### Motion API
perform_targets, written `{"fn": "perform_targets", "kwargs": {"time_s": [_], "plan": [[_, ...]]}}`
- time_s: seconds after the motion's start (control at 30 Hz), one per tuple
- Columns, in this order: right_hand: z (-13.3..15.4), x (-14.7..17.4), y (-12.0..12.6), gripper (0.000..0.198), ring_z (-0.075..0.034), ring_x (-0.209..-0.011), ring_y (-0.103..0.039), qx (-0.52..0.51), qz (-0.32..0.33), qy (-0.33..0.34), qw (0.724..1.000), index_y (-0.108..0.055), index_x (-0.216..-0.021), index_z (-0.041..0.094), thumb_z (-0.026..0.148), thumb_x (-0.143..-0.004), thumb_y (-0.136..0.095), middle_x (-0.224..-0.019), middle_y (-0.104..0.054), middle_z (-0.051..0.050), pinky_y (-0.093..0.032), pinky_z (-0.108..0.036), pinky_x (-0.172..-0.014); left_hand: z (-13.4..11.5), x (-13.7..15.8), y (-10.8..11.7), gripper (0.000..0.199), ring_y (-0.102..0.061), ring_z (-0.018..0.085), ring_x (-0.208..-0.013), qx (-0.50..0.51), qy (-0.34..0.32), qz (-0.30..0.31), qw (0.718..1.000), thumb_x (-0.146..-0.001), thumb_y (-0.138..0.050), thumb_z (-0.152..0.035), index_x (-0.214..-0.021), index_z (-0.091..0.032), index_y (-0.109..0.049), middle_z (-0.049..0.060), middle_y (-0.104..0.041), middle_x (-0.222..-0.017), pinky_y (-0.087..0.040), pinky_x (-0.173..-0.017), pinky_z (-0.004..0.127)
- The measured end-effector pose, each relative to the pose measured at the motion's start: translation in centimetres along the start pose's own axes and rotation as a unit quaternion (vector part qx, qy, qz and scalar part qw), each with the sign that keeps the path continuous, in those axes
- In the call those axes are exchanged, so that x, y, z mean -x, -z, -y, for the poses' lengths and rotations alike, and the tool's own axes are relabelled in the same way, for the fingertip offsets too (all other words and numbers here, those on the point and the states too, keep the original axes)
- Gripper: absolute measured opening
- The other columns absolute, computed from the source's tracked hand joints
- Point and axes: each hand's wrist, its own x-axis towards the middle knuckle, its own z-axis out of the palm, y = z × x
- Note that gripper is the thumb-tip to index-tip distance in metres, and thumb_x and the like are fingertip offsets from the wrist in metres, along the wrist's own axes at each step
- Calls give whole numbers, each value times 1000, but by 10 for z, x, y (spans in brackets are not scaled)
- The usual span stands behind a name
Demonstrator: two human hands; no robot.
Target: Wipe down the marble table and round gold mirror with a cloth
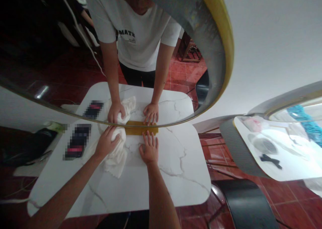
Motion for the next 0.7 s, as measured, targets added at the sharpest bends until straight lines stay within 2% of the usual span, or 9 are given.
{"fn": "perform_targets", "kwargs": {"time_s": [0.3,0.43,0.7], "plan": [[1,0,0,67,-21,-143,-10,4,-11,2,1000,-17,-149,31,31,-88,-45,-155,-20,2,-11,-43,-115,-34,35,4,56,-37,29,-134,3,2,4,1000,-86,-50,-28,-139,-20,-37,10,-43,-142,-35,-109,50],[1,0,0,68,-21,-143,-10,7,-11,1,1000,-16,-149,31,30,-88,-45,-155,-19,2,-11,-44,-115,-41,46,4,57,-37,29,-134,2,-1,10,1000,-87,-49,-29,-141,-22,-34,9,-41,-144,-36,-108,51],[0,-1,1,67,-22,-143,-10,3,-11,2,1000,-17,-149,31,31,-88,-45,-155,-19,2,-12,-44,-115,-16,13,-3,54,-39,30,-132,-7,17,-22,1000,-87,-49,-31,-138,-18,-39,12,-46,-139,-35,-108,50]]}}
